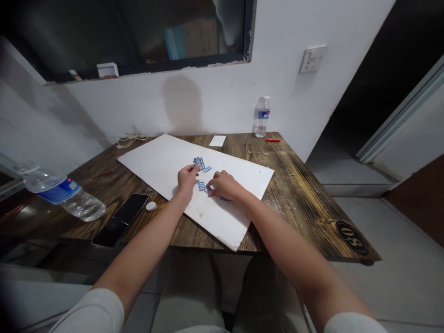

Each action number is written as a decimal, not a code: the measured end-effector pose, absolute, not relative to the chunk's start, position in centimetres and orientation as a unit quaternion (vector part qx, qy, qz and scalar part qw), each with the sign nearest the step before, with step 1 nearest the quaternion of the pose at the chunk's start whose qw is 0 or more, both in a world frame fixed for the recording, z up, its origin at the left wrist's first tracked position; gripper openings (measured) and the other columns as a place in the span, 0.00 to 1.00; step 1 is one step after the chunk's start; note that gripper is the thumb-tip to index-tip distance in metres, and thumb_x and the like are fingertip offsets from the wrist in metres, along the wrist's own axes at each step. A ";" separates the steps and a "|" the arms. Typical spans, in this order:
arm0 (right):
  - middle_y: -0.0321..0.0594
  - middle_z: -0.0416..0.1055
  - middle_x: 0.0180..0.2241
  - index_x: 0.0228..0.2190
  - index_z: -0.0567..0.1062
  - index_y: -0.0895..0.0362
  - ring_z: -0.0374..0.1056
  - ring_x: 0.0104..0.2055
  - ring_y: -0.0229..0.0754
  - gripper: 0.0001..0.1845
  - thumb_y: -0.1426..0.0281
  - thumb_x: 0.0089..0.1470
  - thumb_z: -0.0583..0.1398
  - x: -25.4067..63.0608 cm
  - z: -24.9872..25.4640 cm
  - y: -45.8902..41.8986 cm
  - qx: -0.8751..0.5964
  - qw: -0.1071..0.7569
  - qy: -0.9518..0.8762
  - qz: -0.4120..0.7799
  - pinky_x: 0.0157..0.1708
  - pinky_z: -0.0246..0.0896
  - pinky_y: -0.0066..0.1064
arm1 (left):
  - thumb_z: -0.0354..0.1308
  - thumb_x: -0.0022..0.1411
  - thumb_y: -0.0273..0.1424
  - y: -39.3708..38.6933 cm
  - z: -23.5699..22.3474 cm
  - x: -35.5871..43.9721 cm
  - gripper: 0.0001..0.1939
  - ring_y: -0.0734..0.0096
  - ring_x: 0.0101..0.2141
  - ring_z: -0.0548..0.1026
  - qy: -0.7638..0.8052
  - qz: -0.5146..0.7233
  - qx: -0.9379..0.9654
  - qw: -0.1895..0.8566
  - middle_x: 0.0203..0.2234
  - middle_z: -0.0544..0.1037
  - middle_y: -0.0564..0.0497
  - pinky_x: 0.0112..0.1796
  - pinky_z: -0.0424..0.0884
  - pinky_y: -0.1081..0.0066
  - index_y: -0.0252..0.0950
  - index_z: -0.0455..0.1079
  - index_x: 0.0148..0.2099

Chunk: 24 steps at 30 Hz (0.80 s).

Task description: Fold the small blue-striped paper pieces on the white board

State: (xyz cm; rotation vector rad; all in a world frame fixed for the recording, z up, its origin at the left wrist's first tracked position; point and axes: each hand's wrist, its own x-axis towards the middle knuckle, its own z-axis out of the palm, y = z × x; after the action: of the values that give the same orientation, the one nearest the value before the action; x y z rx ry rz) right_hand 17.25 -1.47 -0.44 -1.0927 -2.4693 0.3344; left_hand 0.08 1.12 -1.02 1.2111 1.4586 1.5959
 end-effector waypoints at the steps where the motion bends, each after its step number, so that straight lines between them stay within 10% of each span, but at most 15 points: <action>1: 0.45 0.70 0.41 0.41 0.81 0.49 0.60 0.42 0.48 0.17 0.64 0.46 0.70 17.2 -0.4 -1.5 -0.395 0.202 -0.888 0.121 0.41 0.55 0.34 | 0.64 0.50 0.41 1.1 -1.0 0.1 0.14 0.75 0.23 0.65 0.557 0.610 0.457 0.329 0.20 0.70 0.53 0.23 0.59 0.76 0.34 0.72 0.29; 11: 0.37 0.75 0.30 0.28 0.78 0.57 0.65 0.31 0.37 0.01 0.74 0.50 0.64 17.5 0.3 -1.0 -0.420 0.311 -0.814 0.252 0.34 0.57 0.28 | 0.64 0.49 0.41 1.0 -1.1 0.2 0.14 0.74 0.24 0.67 0.552 0.589 0.479 0.344 0.22 0.73 0.52 0.24 0.61 0.74 0.34 0.73 0.29; 24: 0.37 0.73 0.24 0.24 0.75 0.56 0.62 0.26 0.37 0.09 0.63 0.47 0.65 18.9 0.9 -0.5 -0.498 0.486 -0.684 0.220 0.28 0.54 0.29 | 0.66 0.48 0.40 0.1 -1.0 1.2 0.14 0.71 0.26 0.72 0.480 0.482 0.636 0.364 0.24 0.77 0.50 0.31 0.64 0.71 0.34 0.76 0.29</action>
State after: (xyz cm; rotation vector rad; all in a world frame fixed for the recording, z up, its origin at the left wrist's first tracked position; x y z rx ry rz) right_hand 18.88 -0.45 0.90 -1.2108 -1.6645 0.5355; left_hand 1.22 0.14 -0.98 1.6367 1.2356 1.2409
